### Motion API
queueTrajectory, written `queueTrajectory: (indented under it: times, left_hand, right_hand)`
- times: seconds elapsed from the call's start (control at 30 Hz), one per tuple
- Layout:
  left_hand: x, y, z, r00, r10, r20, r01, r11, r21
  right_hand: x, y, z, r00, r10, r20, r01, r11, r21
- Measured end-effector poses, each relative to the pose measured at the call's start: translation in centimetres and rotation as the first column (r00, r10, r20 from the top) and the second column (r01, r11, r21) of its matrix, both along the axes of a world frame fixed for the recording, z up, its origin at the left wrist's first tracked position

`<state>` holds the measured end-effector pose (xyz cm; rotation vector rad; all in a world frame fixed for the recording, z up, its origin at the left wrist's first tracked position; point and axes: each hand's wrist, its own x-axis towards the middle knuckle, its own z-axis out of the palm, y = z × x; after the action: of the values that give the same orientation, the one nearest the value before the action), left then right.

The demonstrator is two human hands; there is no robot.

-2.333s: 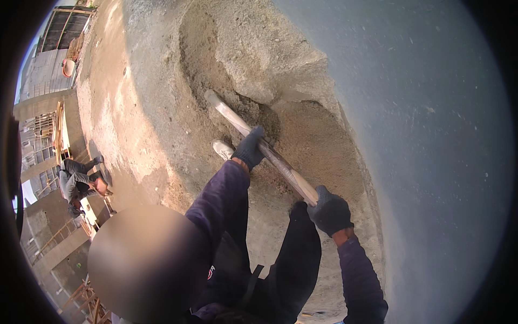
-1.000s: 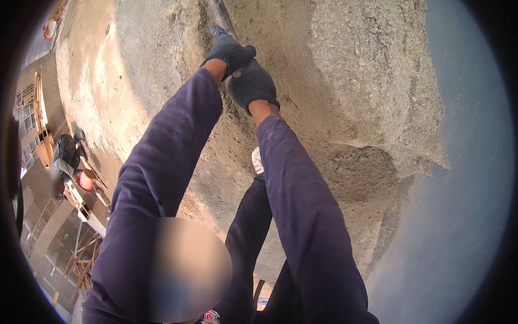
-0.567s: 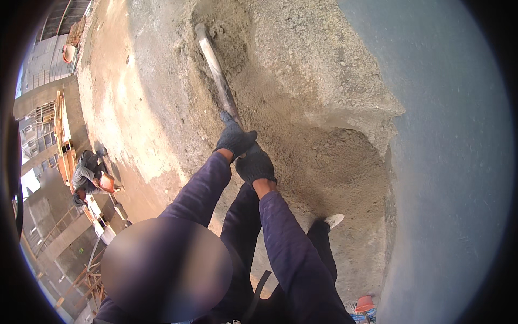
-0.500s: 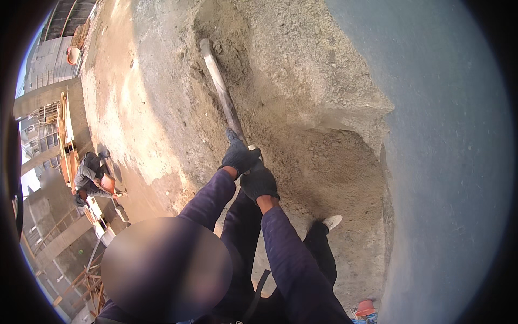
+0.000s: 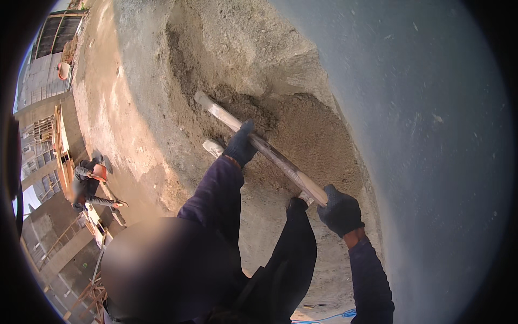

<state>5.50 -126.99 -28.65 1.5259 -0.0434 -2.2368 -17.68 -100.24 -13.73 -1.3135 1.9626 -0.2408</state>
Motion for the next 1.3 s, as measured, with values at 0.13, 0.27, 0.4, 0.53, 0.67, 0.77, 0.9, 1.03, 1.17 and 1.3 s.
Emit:
queueTrajectory:
  times: [0.13, 0.27, 0.4, 0.53, 0.67, 0.77, 0.9, 1.03, 1.17, 1.3]
  left_hand:
    - [-5.2, 12.5, 3.1, 0.987, 0.078, -0.14, -0.055, 0.986, 0.159]
    - [-6.0, 15.3, 8.8, 0.955, -0.078, -0.286, 0.104, 0.992, 0.077]
    - [-0.8, 5.6, 13.7, 0.92, -0.386, -0.066, 0.383, 0.922, -0.05]
    - [6.5, -10.0, 14.7, 0.926, -0.312, 0.213, 0.349, 0.922, -0.167]
    - [11.9, -28.8, 12.9, 0.883, -0.099, 0.459, 0.322, 0.84, -0.437]
    - [14.3, -42.5, 12.3, 0.874, -0.04, 0.485, 0.374, 0.692, -0.617]
    - [17.0, -51.8, 12.5, 0.743, -0.017, 0.669, 0.605, 0.447, -0.659]
    - [23.0, -49.3, 12.4, 0.819, 0.052, 0.571, 0.427, 0.61, -0.667]
    - [30.9, -41.8, 12.0, 0.7, -0.018, 0.714, 0.456, 0.781, -0.427]
    - [33.8, -35.3, 10.8, 0.638, -0.137, 0.758, 0.46, 0.857, -0.233]
  right_hand:
    - [-2.7, 11.1, 2.3, 0.983, -0.128, -0.132, 0.147, 0.978, 0.148]
    - [-0.1, 16.2, 5.4, 0.955, -0.178, -0.237, 0.259, 0.889, 0.377]
    - [6.0, 10.3, 6.1, 0.972, -0.2, -0.124, 0.229, 0.926, 0.3]
    - [15.1, -4.9, 3.2, 0.961, -0.255, 0.104, 0.235, 0.957, 0.172]
    - [23.1, -24.5, -2.2, 0.947, -0.244, 0.208, 0.257, 0.966, -0.036]
    - [27.0, -40.3, -6.5, 0.944, -0.197, 0.265, 0.271, 0.92, -0.282]
    - [29.6, -62.1, -10.4, 0.896, -0.197, 0.397, 0.347, 0.869, -0.353]
    - [30.9, -80.8, -13.7, 0.908, -0.275, 0.317, 0.359, 0.9, -0.247]
    - [29.7, -83.4, -17.3, 0.788, -0.389, 0.478, 0.284, 0.918, 0.277]
    - [28.1, -73.3, -19.1, 0.936, -0.286, 0.207, 0.248, 0.95, 0.191]
